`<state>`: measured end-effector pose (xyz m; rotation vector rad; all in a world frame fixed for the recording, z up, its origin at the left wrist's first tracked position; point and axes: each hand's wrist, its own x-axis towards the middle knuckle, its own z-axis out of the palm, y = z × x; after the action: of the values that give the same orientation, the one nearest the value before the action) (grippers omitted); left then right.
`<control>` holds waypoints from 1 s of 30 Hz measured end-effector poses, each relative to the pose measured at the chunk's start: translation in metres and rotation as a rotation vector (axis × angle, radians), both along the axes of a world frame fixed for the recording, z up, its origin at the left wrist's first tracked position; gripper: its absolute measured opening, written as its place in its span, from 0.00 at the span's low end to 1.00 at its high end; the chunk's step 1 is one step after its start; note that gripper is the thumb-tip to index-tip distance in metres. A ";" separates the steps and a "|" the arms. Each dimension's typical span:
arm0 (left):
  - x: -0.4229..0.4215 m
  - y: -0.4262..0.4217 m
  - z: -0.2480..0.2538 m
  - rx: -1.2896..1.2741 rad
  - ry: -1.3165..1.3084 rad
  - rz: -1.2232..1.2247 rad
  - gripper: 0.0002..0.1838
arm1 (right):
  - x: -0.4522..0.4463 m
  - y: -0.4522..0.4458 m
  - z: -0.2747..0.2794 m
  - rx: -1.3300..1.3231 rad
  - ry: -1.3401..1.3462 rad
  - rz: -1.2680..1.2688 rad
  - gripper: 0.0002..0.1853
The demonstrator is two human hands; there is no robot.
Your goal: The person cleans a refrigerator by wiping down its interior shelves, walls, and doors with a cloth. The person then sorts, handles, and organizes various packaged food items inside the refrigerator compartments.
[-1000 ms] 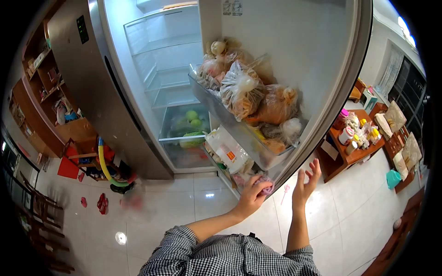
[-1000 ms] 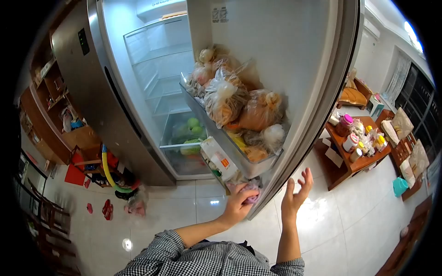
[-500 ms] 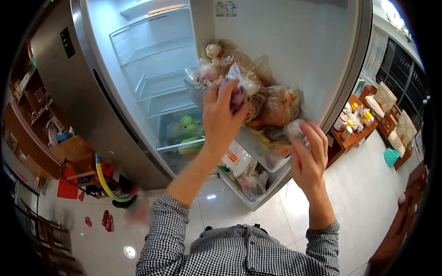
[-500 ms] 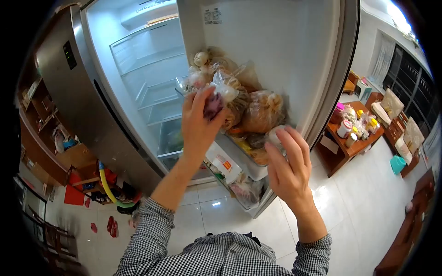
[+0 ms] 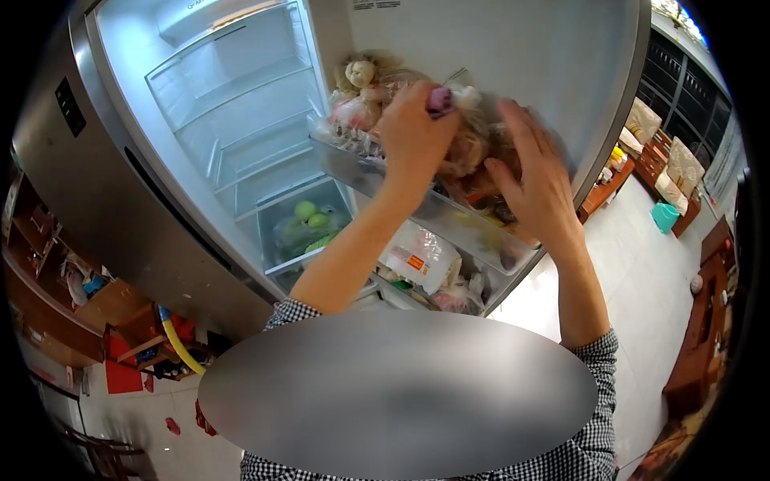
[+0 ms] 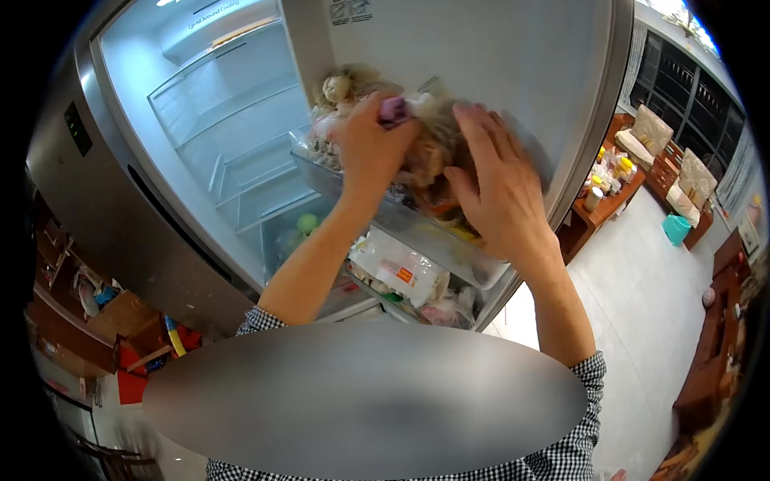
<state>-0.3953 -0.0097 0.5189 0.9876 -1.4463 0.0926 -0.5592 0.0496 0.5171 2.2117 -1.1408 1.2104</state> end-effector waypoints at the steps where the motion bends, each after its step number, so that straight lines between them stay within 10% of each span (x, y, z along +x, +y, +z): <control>1: -0.005 -0.002 0.000 -0.002 -0.016 0.000 0.15 | 0.004 -0.001 0.003 -0.006 -0.032 0.018 0.31; 5: -0.026 -0.004 0.003 -0.060 -0.092 0.013 0.14 | 0.011 -0.008 0.019 0.139 -0.025 0.111 0.36; 11: 0.024 0.008 0.000 0.440 0.467 -0.907 0.08 | 0.019 -0.013 0.015 0.435 -0.319 0.183 0.29; 16: 0.101 -0.021 -0.016 0.226 0.608 -0.453 0.08 | 0.025 -0.018 0.015 0.279 -0.362 0.071 0.20; 19: 0.150 -0.041 -0.030 0.310 0.141 0.170 0.13 | 0.033 -0.025 0.013 0.070 -0.353 0.113 0.16; 30: 0.174 -0.066 -0.049 0.177 -0.400 0.257 0.22 | 0.017 -0.025 0.025 -0.301 0.047 -0.168 0.15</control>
<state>-0.2216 -0.0757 0.4700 1.3531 -1.7024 0.3725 -0.5425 0.0246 0.5418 1.8735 -1.0272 1.1675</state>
